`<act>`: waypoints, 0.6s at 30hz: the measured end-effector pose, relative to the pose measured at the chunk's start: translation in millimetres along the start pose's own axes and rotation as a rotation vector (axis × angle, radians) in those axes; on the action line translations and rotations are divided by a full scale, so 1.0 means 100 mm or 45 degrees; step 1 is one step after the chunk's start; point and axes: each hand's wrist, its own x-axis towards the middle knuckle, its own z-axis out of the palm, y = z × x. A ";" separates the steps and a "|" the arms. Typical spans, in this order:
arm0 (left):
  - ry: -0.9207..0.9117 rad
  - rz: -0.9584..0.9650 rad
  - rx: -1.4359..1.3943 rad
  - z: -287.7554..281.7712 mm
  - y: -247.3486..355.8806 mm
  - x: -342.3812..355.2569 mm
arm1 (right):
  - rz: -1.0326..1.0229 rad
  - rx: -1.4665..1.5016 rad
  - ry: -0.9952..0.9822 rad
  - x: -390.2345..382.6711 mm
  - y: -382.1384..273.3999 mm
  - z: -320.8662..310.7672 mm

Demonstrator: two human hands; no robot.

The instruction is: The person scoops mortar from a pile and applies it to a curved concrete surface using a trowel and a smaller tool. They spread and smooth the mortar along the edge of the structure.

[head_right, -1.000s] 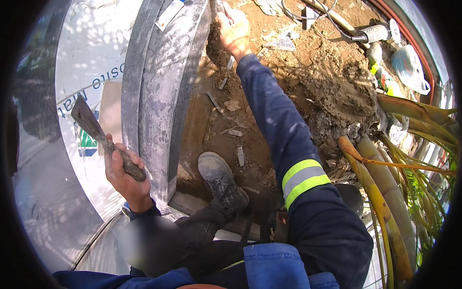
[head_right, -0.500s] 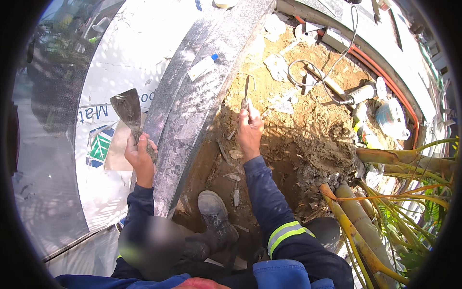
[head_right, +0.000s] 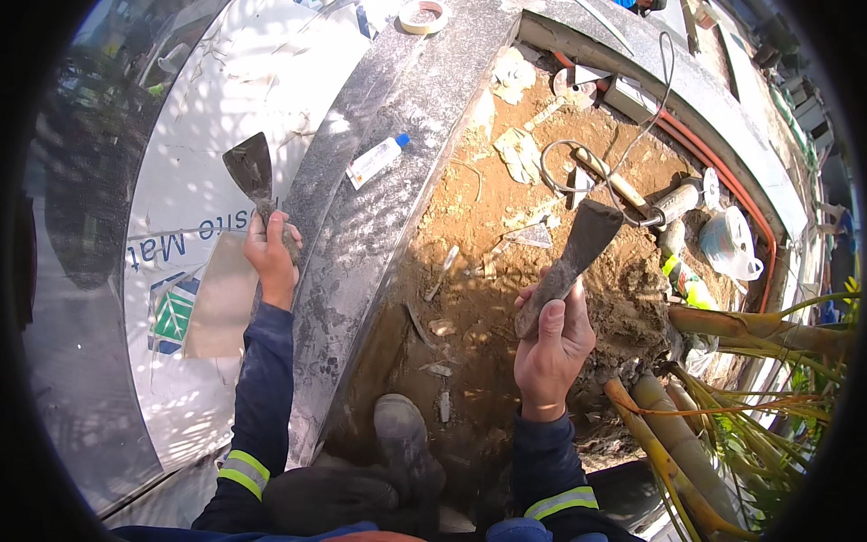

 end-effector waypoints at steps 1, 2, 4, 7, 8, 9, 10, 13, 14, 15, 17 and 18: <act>-0.020 0.000 0.017 -0.01 0.00 -0.01 | 0.040 0.026 -0.026 -0.04 0.11 -0.03; -0.036 0.006 0.039 -0.04 0.03 -0.01 | 0.093 -0.007 -0.011 -0.07 0.22 0.00; -0.056 -0.021 0.026 -0.05 0.00 0.02 | 0.266 -0.053 -0.022 -0.09 0.41 0.03; -0.075 -0.036 0.025 -0.04 -0.02 0.03 | 0.377 -0.206 -0.114 0.03 0.81 0.04; -0.087 -0.040 0.027 -0.02 -0.01 0.03 | 0.397 -0.217 -0.084 0.10 0.97 0.04; -0.095 -0.024 0.023 -0.02 -0.01 0.03 | 0.440 -0.211 -0.103 0.19 1.07 0.09; -0.094 -0.006 0.040 -0.03 0.01 0.04 | 0.481 -0.201 -0.130 0.32 1.18 0.16; -0.129 0.029 0.030 -0.03 0.01 0.05 | 0.133 -0.322 -0.235 0.73 1.70 0.19; -0.137 0.024 0.045 -0.02 -0.01 0.04 | 0.017 -0.487 -0.255 0.87 1.89 0.18; -0.146 0.023 0.058 -0.01 -0.03 0.06 | -0.007 -0.465 -0.234 0.99 2.00 0.21; -0.155 0.035 0.043 0.03 -0.04 0.05 | -0.145 -0.598 -0.209 1.18 2.22 0.21; -0.145 0.032 0.054 -0.01 -0.03 0.05 | -0.083 -0.530 -0.178 1.18 2.24 0.28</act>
